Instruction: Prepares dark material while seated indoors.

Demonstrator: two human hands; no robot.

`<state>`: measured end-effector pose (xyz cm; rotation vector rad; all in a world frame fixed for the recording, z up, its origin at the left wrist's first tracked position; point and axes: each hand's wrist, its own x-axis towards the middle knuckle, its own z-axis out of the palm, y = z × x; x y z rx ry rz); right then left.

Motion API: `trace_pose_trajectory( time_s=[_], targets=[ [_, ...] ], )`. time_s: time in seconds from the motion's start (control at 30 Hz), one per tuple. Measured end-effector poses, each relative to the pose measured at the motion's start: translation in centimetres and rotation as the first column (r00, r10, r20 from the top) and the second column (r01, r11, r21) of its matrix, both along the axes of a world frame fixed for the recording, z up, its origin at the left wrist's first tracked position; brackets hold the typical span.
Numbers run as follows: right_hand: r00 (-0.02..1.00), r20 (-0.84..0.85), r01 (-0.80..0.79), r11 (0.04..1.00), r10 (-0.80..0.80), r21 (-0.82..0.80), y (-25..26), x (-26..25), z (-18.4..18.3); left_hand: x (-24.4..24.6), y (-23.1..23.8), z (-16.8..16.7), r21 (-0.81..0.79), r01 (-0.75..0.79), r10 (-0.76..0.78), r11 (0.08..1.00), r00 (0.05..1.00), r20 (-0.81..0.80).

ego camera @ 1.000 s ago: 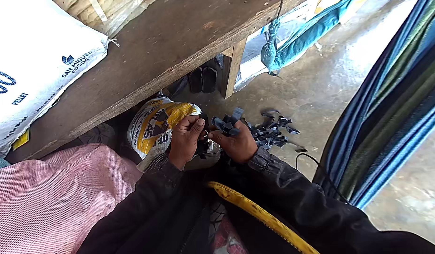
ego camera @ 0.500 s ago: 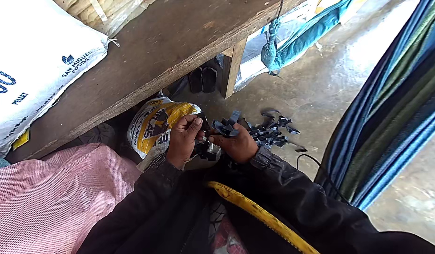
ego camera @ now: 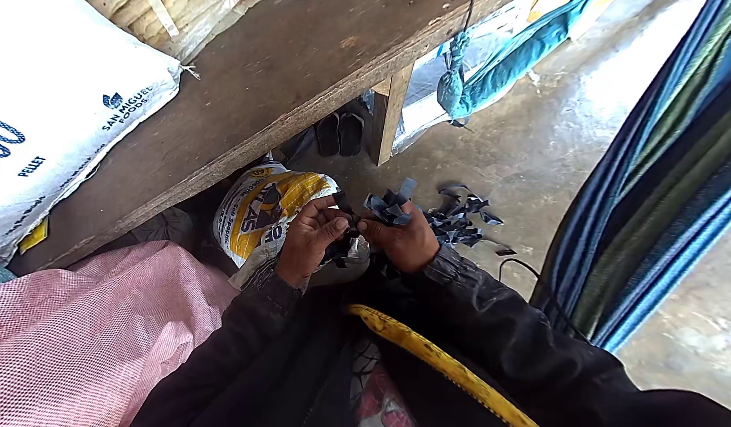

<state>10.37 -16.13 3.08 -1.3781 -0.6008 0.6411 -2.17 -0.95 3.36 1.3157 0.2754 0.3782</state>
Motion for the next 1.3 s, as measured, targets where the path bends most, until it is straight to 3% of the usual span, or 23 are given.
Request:
trace_pose_trajectory(
  time_s=[0.33,1.3],
  targets=[
    [0.999,0.028,0.031,0.999,-0.03,-0.03,0.25,-0.05,-0.1,-0.9,0.05,0.12,0.13,0.046,-0.046,0.99,0.999,-0.001],
    [0.998,0.058,0.029,0.997,-0.025,-0.077,0.01,-0.13,-0.08,-0.61,-0.15,-0.23,0.105,0.095,-0.099,0.99,0.994,0.034]
  ],
)
